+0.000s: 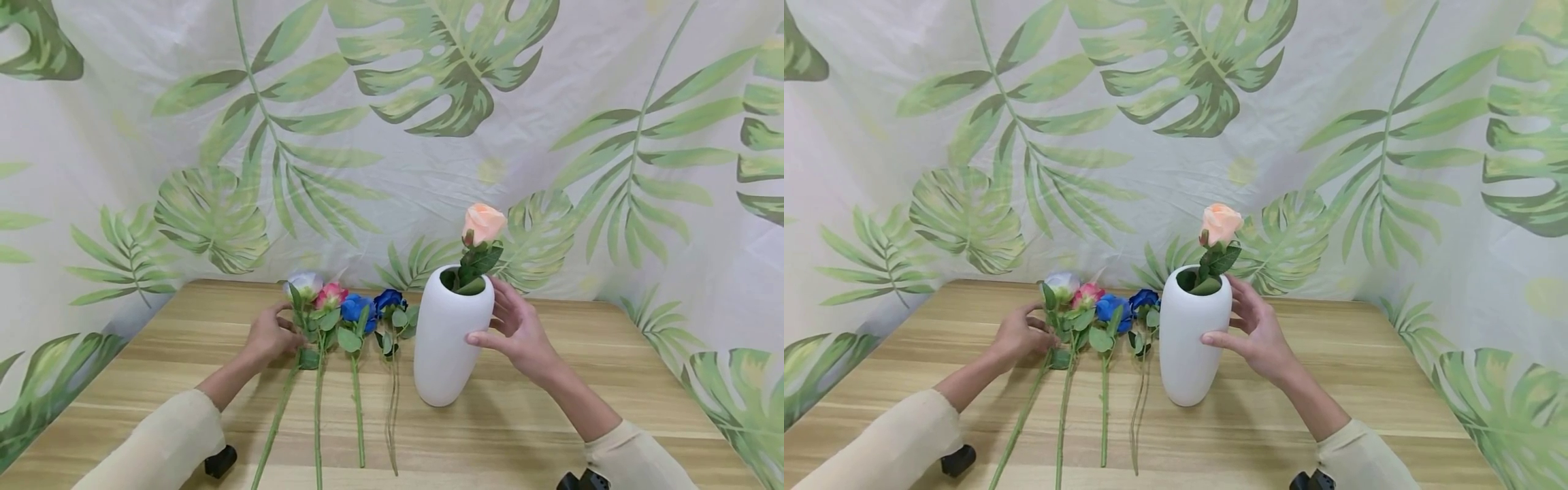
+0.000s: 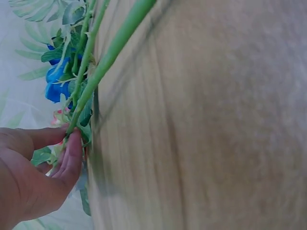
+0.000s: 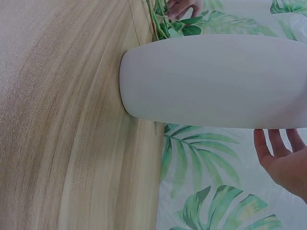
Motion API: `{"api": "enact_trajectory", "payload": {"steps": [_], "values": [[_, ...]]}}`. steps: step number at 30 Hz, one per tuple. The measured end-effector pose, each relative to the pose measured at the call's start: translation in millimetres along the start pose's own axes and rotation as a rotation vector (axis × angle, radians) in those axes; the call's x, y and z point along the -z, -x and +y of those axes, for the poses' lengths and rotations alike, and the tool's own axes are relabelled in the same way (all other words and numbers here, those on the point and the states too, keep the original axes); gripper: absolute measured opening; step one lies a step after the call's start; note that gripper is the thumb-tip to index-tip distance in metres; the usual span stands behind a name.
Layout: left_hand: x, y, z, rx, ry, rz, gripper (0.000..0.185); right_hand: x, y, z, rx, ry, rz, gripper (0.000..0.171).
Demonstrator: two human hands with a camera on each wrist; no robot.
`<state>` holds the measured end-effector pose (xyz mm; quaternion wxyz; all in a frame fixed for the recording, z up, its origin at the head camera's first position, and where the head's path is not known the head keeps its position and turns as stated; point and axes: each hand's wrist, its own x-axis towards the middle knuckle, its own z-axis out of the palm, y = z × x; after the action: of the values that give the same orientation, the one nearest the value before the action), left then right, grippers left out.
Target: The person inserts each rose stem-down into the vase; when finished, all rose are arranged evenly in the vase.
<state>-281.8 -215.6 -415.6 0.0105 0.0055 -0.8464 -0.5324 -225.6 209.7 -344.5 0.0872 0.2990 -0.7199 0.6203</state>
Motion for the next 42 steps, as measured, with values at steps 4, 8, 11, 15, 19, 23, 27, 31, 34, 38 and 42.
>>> {"api": "enact_trajectory", "payload": {"steps": [4,8,11,15,19,23,27,31,34,38,42], "values": [[4.1,1.5,4.8,-0.034,0.013,0.073,0.077,0,0,0,-0.003,0.001,-0.002,0.083],[9.4,3.9,11.9,-0.079,0.064,0.129,0.065,0,0,0,0.005,-0.006,-0.006,0.082],[13.4,5.0,17.1,-0.098,0.136,0.148,0.058,0,0,1,0.01,-0.011,-0.006,0.082],[18.1,5.1,23.1,-0.111,0.214,0.157,0.058,0,0,1,0.009,-0.011,-0.007,0.082],[22.8,5.3,28.9,-0.125,0.201,0.175,0.062,0,0,1,0.008,-0.009,-0.01,0.082],[26.7,5.5,34.7,-0.135,0.209,0.181,0.064,0,-1,1,0.009,-0.006,-0.011,0.083],[27.9,5.6,39.1,-0.17,0.215,0.202,0.065,-1,0,0,0.004,-0.002,-0.006,0.083],[27.0,7.7,43.0,-0.227,0.13,0.255,0.061,-1,0,1,-0.001,-0.003,-0.002,0.083],[25.9,9.3,45.0,-0.27,0.098,0.277,0.058,-1,0,1,0.0,-0.003,-0.002,0.083],[24.5,9.1,46.2,-0.317,0.116,0.279,0.056,0,0,1,0.003,-0.003,-0.002,0.083],[23.9,8.1,46.3,-0.351,0.105,0.29,0.051,0,0,1,0.005,-0.001,-0.003,0.083]]}}
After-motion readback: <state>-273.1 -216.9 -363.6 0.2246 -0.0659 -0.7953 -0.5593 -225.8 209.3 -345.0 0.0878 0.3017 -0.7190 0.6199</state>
